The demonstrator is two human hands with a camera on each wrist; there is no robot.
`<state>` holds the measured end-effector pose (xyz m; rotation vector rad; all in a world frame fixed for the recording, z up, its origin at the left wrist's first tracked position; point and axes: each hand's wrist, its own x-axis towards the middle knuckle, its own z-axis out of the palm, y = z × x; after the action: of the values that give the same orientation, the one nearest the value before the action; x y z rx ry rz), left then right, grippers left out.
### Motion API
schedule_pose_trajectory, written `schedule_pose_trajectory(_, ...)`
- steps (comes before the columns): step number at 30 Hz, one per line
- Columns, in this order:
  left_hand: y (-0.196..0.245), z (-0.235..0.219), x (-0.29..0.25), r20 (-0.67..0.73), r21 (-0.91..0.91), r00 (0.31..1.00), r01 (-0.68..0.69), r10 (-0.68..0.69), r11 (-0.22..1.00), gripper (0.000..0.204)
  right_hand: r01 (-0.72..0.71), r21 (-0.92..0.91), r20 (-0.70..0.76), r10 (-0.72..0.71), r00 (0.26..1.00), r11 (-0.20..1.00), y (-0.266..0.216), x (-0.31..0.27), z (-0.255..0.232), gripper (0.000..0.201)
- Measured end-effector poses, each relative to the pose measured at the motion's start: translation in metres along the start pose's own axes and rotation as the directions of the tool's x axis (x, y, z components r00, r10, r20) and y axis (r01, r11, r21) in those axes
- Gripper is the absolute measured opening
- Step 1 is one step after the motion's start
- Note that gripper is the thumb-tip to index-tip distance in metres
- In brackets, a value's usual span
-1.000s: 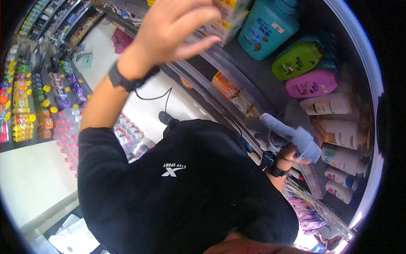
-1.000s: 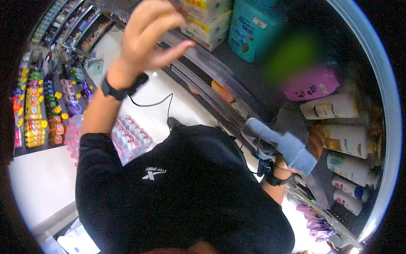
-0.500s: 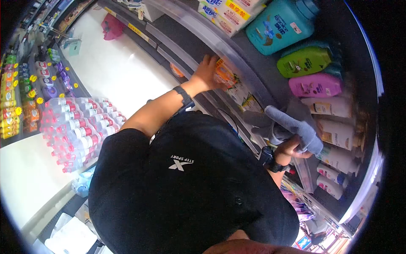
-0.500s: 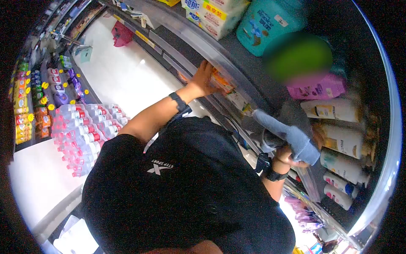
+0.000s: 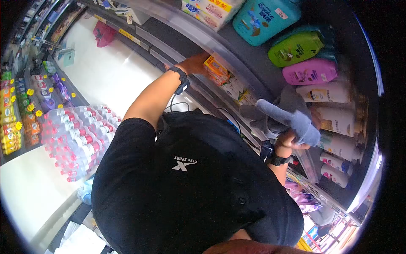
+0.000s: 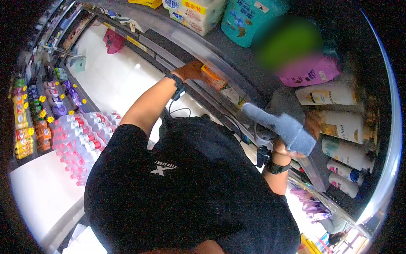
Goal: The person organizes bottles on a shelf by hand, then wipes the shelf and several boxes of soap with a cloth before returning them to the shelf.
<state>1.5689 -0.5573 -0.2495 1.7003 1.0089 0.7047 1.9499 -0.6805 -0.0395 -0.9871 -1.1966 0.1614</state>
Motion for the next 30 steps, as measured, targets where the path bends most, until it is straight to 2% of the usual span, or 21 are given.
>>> schedule_pose_trajectory(1, -0.004, 0.002, 0.004, 0.004, 0.153, 0.997, 0.078, -0.079, 0.985, 0.101, 0.265, -0.178, 0.182, -0.233, 0.955, 0.948, -0.008, 0.002, 0.004, 0.056)
schedule_pose_trajectory(2, -0.008, 0.001, 0.01, -0.007, 0.305, 0.988, 0.15, -0.155, 0.941, 0.102, 0.269, -0.179, 0.174, -0.238, 0.955, 0.947, -0.013, 0.003, 0.008, 0.056)
schedule_pose_trajectory(3, -0.003, 0.001, 0.01, -0.006, 0.311, 0.989, 0.141, -0.146, 0.94, 0.102, 0.311, -0.174, 0.213, -0.273, 0.938, 0.934, -0.019, 0.002, 0.013, 0.056)
schedule_pose_trajectory(7, 0.007, 0.007, 0.003, -0.07, 0.284, 0.997, 0.047, -0.029, 0.958, 0.096, 0.375, -0.208, 0.295, -0.308, 0.904, 0.903, -0.024, 0.001, 0.017, 0.056)
schedule_pose_trajectory(8, 0.003, 0.01, -0.001, -0.064, 0.166, 0.998, 0.006, 0.005, 0.986, 0.092, 0.427, -0.062, 0.374, -0.376, 0.848, 0.902, -0.026, 0.008, 0.021, 0.06)
schedule_pose_trajectory(9, 0.003, 0.014, -0.006, -0.065, 0.044, 0.997, -0.036, 0.039, 0.998, 0.089, 0.428, -0.051, 0.38, -0.379, 0.844, 0.902, -0.025, 0.006, 0.026, 0.06)
schedule_pose_trajectory(10, 0.003, 0.02, -0.012, -0.079, 0.042, 0.996, -0.032, 0.035, 0.999, 0.089, 0.456, -0.013, 0.354, -0.423, 0.834, 0.89, -0.023, 0.002, 0.032, 0.053)
schedule_pose_trajectory(11, 0.003, 0.027, -0.019, -0.217, 0.158, 0.968, -0.089, 0.122, 0.984, 0.085, 0.484, 0.024, 0.326, -0.465, 0.823, 0.875, -0.021, -0.002, 0.039, 0.047)
schedule_pose_trajectory(12, -0.001, 0.031, -0.021, -0.338, 0.28, 0.915, -0.126, 0.22, 0.952, 0.082, 0.484, 0.079, 0.309, -0.483, 0.819, 0.872, -0.021, -0.007, 0.048, 0.046)
schedule_pose_trajectory(15, -0.015, 0.028, -0.02, -0.286, 0.289, 0.935, -0.124, 0.209, 0.949, 0.076, 0.474, 0.251, 0.462, -0.535, 0.708, 0.844, -0.016, -0.013, 0.059, 0.057)
schedule_pose_trajectory(16, -0.016, 0.03, -0.017, -0.3, 0.288, 0.931, -0.121, 0.209, 0.95, 0.076, 0.417, 0.293, 0.488, -0.509, 0.709, 0.861, -0.012, -0.023, 0.063, 0.068)
schedule_pose_trajectory(17, -0.018, 0.031, -0.014, -0.269, 0.317, 0.953, -0.046, 0.137, 0.947, 0.073, 0.386, 0.127, 0.546, -0.389, 0.742, 0.914, -0.014, -0.046, 0.058, 0.067)
schedule_pose_trajectory(19, -0.011, 0.028, -0.018, -0.265, 0.342, 0.963, 0.037, 0.058, 0.939, 0.07, 0.313, 0.347, 0.682, -0.467, 0.562, 0.884, -0.026, -0.045, 0.085, 0.052)
schedule_pose_trajectory(21, -0.001, 0.029, -0.031, -0.351, 0.265, 0.93, -0.008, 0.105, 0.964, 0.07, 0.324, 0.429, 0.717, -0.537, 0.445, 0.843, -0.034, -0.048, 0.113, 0.047)
schedule_pose_trajectory(22, -0.004, 0.031, -0.037, -0.406, 0.367, 0.907, 0.049, 0.112, 0.929, 0.068, 0.263, 0.445, 0.736, -0.517, 0.438, 0.856, -0.034, -0.056, 0.126, 0.047)
schedule_pose_trajectory(23, -0.005, 0.032, -0.045, -0.423, 0.356, 0.9, 0.059, 0.105, 0.932, 0.068, 0.24, 0.419, 0.771, -0.482, 0.415, 0.876, -0.032, -0.061, 0.137, 0.046)
schedule_pose_trajectory(25, 0.018, 0.024, -0.081, -0.603, 0.202, 0.776, -0.077, 0.186, 0.976, 0.071, 0.162, 0.418, 0.791, -0.446, 0.419, 0.894, -0.034, -0.072, 0.167, 0.046)
schedule_pose_trajectory(26, 0.026, 0.013, -0.101, -0.559, 0.024, 0.784, -0.308, 0.268, 0.951, 0.067, 0.14, 0.36, 0.817, -0.384, 0.429, 0.922, -0.03, -0.082, 0.179, 0.047)
schedule_pose_trajectory(27, 0.044, 0.002, -0.126, -0.58, 0.015, 0.774, -0.304, 0.256, 0.953, 0.067, 0.134, 0.367, 0.827, -0.389, 0.406, 0.921, -0.029, -0.09, 0.194, 0.047)
schedule_pose_trajectory(29, 0.076, -0.014, -0.168, -0.216, -0.397, 0.976, -0.117, 0.032, 0.91, 0.061, 0.279, 0.309, 0.82, -0.403, 0.406, 0.909, -0.026, -0.105, 0.227, 0.047)
schedule_pose_trajectory(30, 0.062, -0.008, -0.169, -0.316, -0.201, 0.931, -0.252, 0.181, 0.946, 0.058, 0.249, 0.251, 0.846, -0.337, 0.413, 0.935, -0.01, -0.121, 0.243, 0.049)
